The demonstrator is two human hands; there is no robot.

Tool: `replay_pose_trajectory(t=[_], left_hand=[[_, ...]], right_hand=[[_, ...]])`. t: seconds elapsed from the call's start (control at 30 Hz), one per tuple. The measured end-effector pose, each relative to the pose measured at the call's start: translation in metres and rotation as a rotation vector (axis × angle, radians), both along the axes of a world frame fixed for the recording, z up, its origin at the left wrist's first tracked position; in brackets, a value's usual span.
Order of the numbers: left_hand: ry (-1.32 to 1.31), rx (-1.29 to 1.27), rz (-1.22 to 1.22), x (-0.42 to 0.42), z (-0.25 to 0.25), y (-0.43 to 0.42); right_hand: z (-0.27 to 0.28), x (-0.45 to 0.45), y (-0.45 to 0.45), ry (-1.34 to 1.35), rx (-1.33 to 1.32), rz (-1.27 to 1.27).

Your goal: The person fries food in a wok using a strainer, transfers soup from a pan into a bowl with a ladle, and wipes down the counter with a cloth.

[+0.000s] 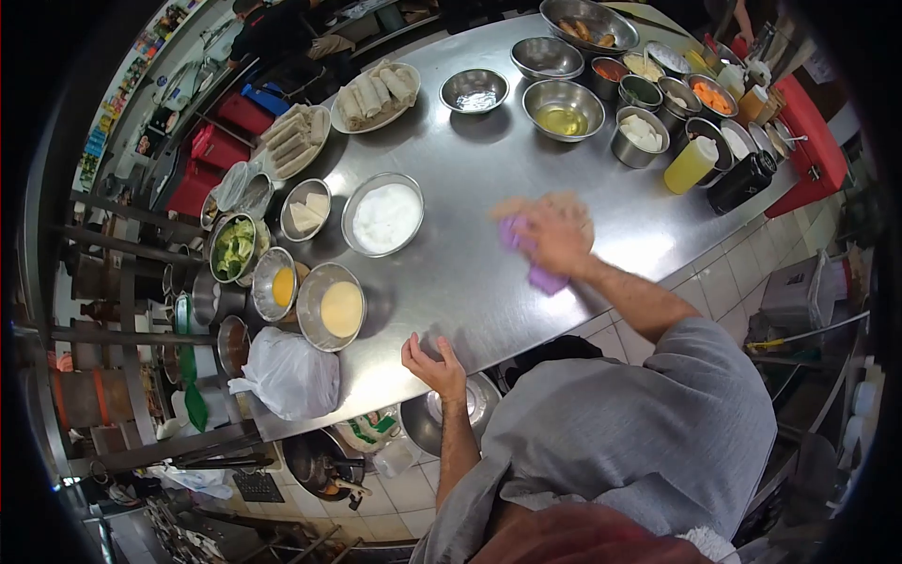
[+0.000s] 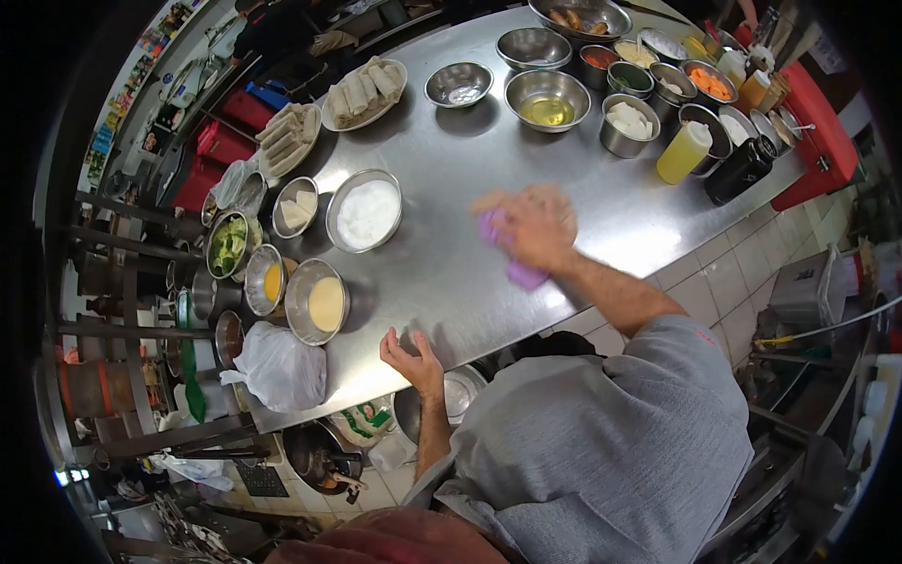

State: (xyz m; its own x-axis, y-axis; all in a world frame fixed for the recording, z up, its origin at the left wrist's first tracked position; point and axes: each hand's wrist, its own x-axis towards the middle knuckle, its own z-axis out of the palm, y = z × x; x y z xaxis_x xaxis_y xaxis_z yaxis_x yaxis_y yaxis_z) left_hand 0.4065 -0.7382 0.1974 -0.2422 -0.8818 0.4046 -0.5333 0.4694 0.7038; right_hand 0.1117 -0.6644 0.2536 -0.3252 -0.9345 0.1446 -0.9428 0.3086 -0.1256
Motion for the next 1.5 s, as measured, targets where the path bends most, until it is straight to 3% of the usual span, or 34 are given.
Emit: replay_pose_trajectory(t=[0.1, 0.17, 0.37, 0.7, 0.8, 0.83, 0.9, 1.03, 1.07, 1.13, 1.17, 1.2, 1.23, 1.3, 1.37, 1.4, 1.47, 1.5], left_hand=[[-0.065, -0.004, 0.033, -0.006, 0.004, 0.003], [-0.097, -0.027, 0.05, -0.006, 0.001, 0.002], [-0.209, -0.047, 0.096, -0.013, -0.003, 0.001], [-0.297, -0.012, 0.157, -0.019, -0.003, 0.001], [-0.276, -0.021, 0.172, -0.022, -0.001, 0.001], [-0.275, -0.012, 0.176, -0.023, -0.001, -0.001], [-0.283, 0.0, 0.169, -0.021, -0.001, -0.001], [-0.322, 0.015, 0.16, -0.02, -0.003, -0.001], [-0.322, 0.013, 0.163, -0.021, -0.003, -0.002], [-0.337, 0.006, 0.173, -0.021, -0.003, -0.002], [-0.339, 0.006, 0.195, -0.021, -0.003, -0.002], [-0.344, 0.011, 0.195, -0.022, -0.002, -0.003], [-0.35, 0.017, 0.194, -0.022, -0.002, -0.003], [-0.367, 0.024, 0.207, -0.025, 0.003, -0.004], [-0.37, 0.029, 0.2, -0.027, 0.007, -0.004], [-0.369, 0.025, 0.223, -0.027, 0.008, -0.004], [-0.397, 0.01, 0.21, -0.028, 0.01, -0.004], [-0.392, 0.005, 0.225, -0.028, 0.009, -0.004]], right_hand=[[-0.005, -0.058, -0.04, 0.025, -0.061, -0.239], [-0.003, -0.082, -0.085, -0.095, -0.038, -0.357], [-0.027, -0.136, -0.205, -0.044, -0.083, -0.55], [-0.013, -0.186, -0.253, -0.16, -0.07, -0.527], [-0.023, -0.17, -0.246, 0.052, -0.072, -0.425], [-0.04, -0.161, -0.246, 0.183, -0.215, -0.365], [-0.002, -0.116, -0.207, -0.022, 0.046, -0.169], [0.014, -0.064, -0.155, -0.11, 0.026, 0.396], [0.023, -0.07, -0.157, -0.109, 0.024, 0.399], [0.034, -0.086, -0.174, -0.846, -0.061, 0.201], [-0.003, -0.117, -0.211, -1.273, -0.456, 0.076], [-0.017, -0.143, -0.244, -1.011, -0.872, -0.253], [-0.014, -0.181, -0.264, -0.981, -0.991, -0.44], [-0.004, -0.228, -0.295, -1.26, -0.865, -0.92], [0.018, -0.243, -0.3, -1.357, -0.722, -0.954], [-0.014, -0.266, -0.326, -1.048, -0.621, -1.009], [-0.055, -0.295, -0.348, -1.028, -0.648, -0.982], [-0.043, -0.286, -0.343, -0.932, -0.603, -1.004]])
